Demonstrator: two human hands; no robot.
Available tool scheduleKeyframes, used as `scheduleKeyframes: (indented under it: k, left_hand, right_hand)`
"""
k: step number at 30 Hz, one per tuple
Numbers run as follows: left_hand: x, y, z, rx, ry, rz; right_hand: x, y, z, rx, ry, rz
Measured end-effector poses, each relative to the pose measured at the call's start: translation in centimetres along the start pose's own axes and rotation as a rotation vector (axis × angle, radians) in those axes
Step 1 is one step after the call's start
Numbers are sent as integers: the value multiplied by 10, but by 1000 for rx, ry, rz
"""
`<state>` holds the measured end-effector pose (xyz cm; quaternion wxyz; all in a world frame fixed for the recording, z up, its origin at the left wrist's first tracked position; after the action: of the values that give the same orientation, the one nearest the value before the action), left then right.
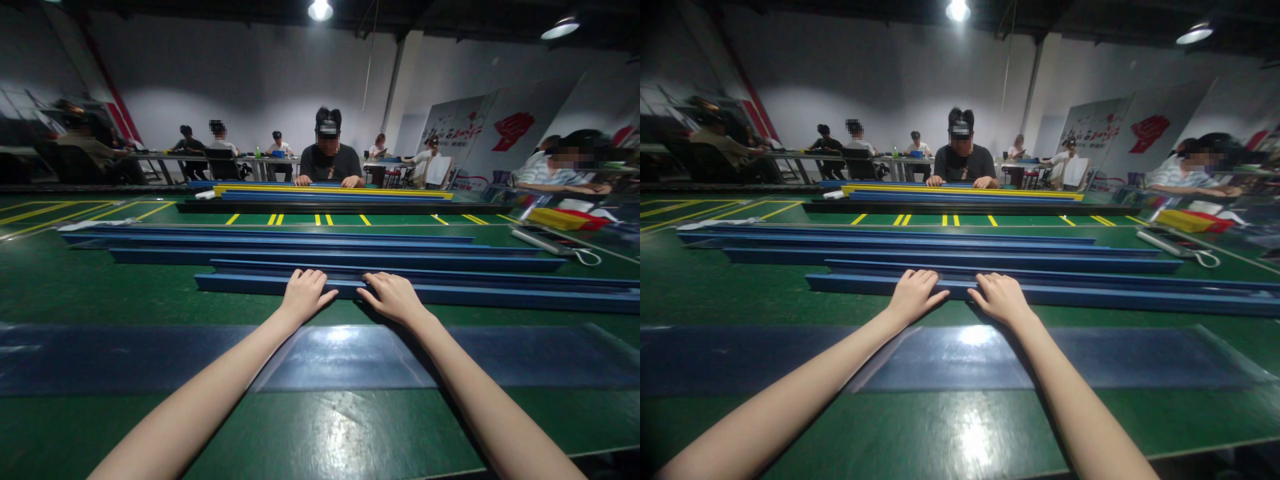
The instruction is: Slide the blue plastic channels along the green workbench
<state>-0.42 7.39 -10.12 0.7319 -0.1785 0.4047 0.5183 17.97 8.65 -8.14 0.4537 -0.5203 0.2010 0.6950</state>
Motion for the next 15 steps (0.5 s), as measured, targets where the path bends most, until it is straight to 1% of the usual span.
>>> scheduleKeyframes:
  k: [8,15]
  left_hand:
    - [0,0,0,-2,0,-1]
    - [-1,-1,1,-6,-10,21]
  right_hand:
    - [2,0,0,1,20,2]
    - [1,0,0,-22,6,1]
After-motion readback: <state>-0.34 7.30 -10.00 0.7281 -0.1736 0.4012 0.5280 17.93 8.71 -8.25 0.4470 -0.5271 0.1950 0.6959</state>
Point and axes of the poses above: each hand's wrist, its own z-axis towards the middle knuckle, its own x-axis out of the palm, y = z × x, the point moved 3 cm from there along z, towards the middle knuckle, and after that the axes turned 4 degrees about -y, right-handed, at the moved point
